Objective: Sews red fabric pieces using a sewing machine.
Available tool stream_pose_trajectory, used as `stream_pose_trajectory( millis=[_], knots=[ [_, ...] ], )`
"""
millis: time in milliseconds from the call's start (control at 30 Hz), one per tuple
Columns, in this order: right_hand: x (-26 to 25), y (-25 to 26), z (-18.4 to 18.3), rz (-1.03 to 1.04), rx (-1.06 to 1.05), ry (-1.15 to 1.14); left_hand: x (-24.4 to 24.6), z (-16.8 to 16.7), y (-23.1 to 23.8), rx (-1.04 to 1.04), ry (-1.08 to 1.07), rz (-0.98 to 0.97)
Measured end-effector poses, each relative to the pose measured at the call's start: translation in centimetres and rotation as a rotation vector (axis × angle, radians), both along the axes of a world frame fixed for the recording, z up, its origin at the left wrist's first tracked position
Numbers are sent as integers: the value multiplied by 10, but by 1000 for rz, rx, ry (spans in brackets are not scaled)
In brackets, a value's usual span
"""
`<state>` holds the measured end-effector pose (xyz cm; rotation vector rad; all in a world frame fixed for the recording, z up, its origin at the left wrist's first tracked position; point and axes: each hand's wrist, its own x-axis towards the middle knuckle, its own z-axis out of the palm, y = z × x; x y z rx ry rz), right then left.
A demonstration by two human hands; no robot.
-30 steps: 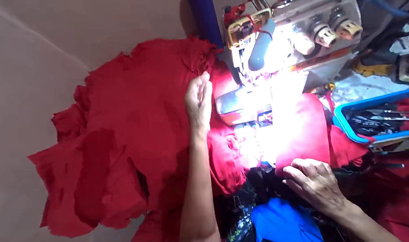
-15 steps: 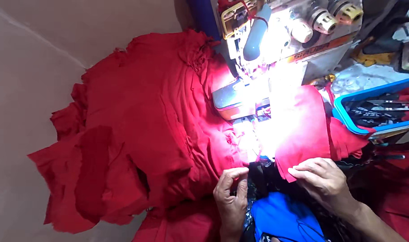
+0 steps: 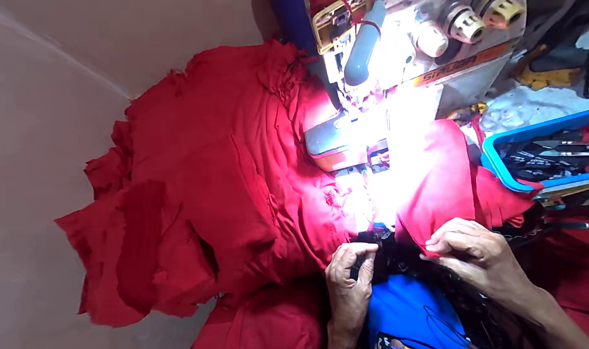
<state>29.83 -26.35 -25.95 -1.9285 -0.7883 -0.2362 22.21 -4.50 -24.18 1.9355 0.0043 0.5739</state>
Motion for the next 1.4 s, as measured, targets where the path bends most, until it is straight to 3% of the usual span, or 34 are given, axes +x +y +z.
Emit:
stream_pose_trajectory(
  millis=[100, 267, 433, 500, 600, 733, 800, 933, 967, 1033, 1133, 1233, 1400],
  knots=[
    [0, 3, 3, -21, 68, 59, 1, 5, -9, -71, 44, -67],
    [0, 0, 4, 22, 93, 93, 15, 10, -35, -314, 343, -247],
    [3, -6, 10, 52, 78, 87, 26, -1, -44, -472, 369, -178],
    [9, -7, 20, -12, 106, 114, 22, -7, -39, -269, 386, -137],
    [19, 1, 47, -221, 179, 81, 20, -16, -32, 208, 349, -45],
    [26, 6, 77, -161, 286, -82, 30, 7, -32, 445, 216, 86],
    [23, 5, 78, -73, 279, -135, 45, 27, -31, 299, 187, 23],
    [18, -3, 77, 55, 216, -231, 90, 72, -32, -376, 443, -237],
    [18, -6, 75, 71, 213, -244, 106, 72, -32, -451, 520, -206],
    [21, -12, 70, 117, 212, -237, 134, 63, -27, -380, 610, -115],
    [23, -19, 62, 154, 194, -206, 154, 52, -25, -69, 513, -42],
    [25, -23, 55, 202, 176, -153, 163, 39, -32, 50, 354, 85],
    [42, -14, 51, 147, 219, -130, 161, 42, -53, -87, 87, 159]
  ],
)
